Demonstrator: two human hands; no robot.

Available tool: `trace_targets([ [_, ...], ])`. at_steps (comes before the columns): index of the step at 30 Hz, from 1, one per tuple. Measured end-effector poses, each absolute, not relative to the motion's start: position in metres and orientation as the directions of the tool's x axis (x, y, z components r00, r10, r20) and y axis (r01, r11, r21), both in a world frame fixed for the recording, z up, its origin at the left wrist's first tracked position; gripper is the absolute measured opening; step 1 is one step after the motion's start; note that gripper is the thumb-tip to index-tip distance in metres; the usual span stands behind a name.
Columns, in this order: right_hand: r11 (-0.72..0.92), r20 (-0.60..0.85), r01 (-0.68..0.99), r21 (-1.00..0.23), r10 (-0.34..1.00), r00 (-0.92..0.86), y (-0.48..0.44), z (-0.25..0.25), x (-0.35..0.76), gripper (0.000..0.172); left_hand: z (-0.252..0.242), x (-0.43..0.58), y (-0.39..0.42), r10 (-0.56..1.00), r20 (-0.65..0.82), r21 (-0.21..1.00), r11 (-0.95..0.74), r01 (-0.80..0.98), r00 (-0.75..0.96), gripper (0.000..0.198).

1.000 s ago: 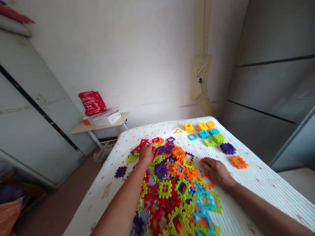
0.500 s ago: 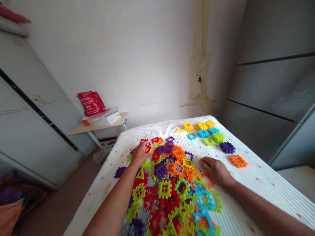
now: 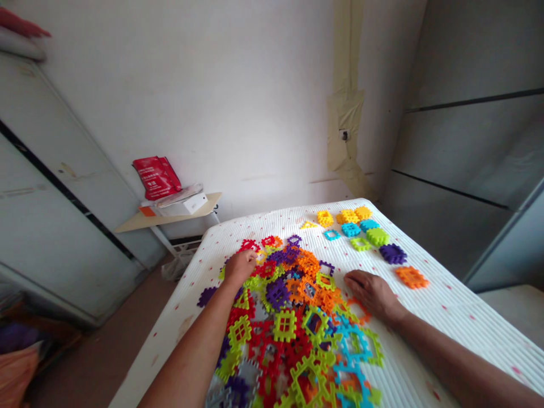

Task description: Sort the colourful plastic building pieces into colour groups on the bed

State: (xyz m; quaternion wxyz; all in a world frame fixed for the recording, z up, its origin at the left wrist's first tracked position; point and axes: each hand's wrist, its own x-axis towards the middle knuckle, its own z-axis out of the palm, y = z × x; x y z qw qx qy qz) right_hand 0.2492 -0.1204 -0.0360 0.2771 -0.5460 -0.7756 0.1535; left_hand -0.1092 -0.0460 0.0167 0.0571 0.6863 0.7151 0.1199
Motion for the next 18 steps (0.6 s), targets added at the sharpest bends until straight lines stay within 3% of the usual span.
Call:
trace_targets([
  [9,0.350,0.258,0.769,-0.534,0.934,-0.246,-0.121,-0.030,0.246,0.034,0.007,-0.090,-0.028,0.999,-0.019,0.062,0.046,0.997,-0.044,0.022],
  [18,0.371,0.275,0.756,-0.538,0.926,-0.259,-0.121,-0.031,0.247,0.033,0.004,-0.089,-0.025,0.999,0.030,0.009,0.025,1.000,-0.025,0.021],
])
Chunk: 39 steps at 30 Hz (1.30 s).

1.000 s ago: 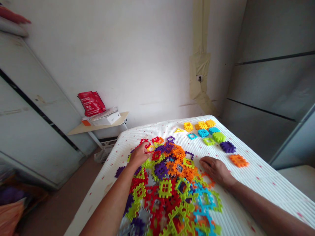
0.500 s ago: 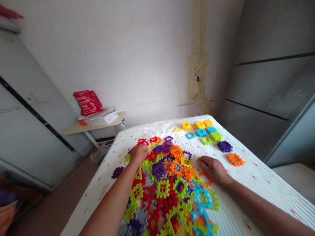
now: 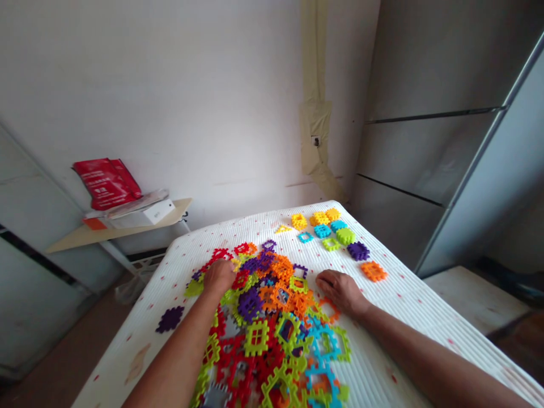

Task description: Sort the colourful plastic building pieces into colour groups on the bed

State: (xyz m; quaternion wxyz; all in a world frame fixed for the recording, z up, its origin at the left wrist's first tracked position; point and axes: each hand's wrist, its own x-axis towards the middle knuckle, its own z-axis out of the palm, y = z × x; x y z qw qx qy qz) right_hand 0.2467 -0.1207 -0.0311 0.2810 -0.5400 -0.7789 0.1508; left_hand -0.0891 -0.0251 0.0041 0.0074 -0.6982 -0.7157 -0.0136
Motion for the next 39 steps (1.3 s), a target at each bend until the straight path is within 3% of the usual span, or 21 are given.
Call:
trace_targets([
  [7,0.362,0.268,0.755,-0.547,0.930,-0.251,-0.121,-0.028,0.245,0.030,0.019,-0.097,-0.041,0.979,0.204,0.076,-0.020,0.997,0.004,0.018],
  [13,0.353,0.264,0.760,-0.546,0.933,-0.244,-0.120,-0.030,0.245,0.030,0.023,-0.099,-0.058,0.940,0.340,0.201,-0.103,0.974,0.030,0.012],
  [20,0.356,0.267,0.771,-0.527,0.931,-0.247,-0.121,-0.030,0.245,0.031,0.017,-0.077,-0.082,0.924,0.374,0.370,-0.232,0.900,0.084,0.011],
  [27,0.386,0.303,0.754,-0.532,0.918,-0.256,-0.120,-0.034,0.248,0.032,0.012,-0.047,-0.116,0.908,0.394,0.459,-0.327,0.826,0.140,0.010],
  [32,0.409,0.341,0.716,-0.566,0.907,-0.248,-0.120,-0.025,0.244,0.026,0.005,-0.041,-0.129,0.895,0.401,0.381,-0.356,0.853,0.194,0.010],
  [39,0.697,0.533,0.528,-0.485,0.714,-0.454,-0.123,0.010,0.196,0.030,0.019,-0.033,-0.137,0.880,0.378,0.198,-0.380,0.903,0.288,0.006],
])
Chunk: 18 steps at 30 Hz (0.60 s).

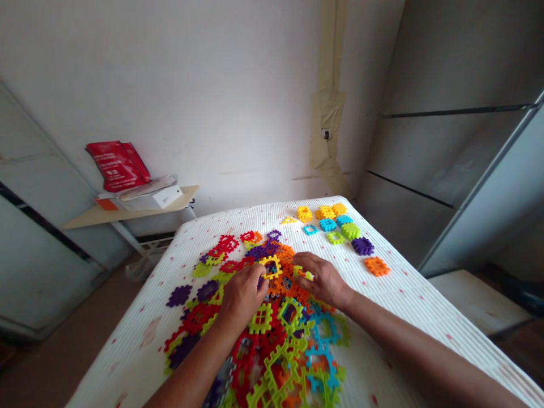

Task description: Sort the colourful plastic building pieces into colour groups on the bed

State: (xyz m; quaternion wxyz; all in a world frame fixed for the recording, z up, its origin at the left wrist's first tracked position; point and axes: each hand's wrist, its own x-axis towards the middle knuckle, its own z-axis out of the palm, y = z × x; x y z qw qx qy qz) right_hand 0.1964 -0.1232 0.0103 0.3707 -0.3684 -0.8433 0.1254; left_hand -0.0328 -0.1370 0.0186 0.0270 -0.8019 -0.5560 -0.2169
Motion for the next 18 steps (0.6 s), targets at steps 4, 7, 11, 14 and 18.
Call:
trace_targets([
  [4,0.745,0.509,0.501,-0.441,0.667,-0.543,-0.120,0.018,0.176,0.051,0.024,-0.028,-0.142,0.861,0.381,0.164,-0.422,0.892,0.337,0.005],
  [7,0.758,0.489,0.495,-0.425,0.652,-0.579,-0.118,0.018,0.173,0.053,0.024,-0.027,-0.146,0.841,0.405,0.157,-0.450,0.879,0.358,0.004],
  [11,0.788,0.518,0.478,-0.387,0.615,-0.594,-0.121,0.019,0.176,0.046,0.021,-0.023,-0.152,0.827,0.422,0.177,-0.478,0.861,0.372,0.004],
  [14,0.801,0.527,0.488,-0.346,0.596,-0.605,-0.123,0.024,0.185,0.044,0.020,-0.025,-0.154,0.813,0.459,0.248,-0.503,0.828,0.357,0.006],
  [18,0.712,0.517,0.602,-0.361,0.690,-0.507,-0.114,0.023,0.215,0.039,0.022,-0.052,-0.156,0.816,0.524,0.319,-0.454,0.832,0.245,0.029],
])
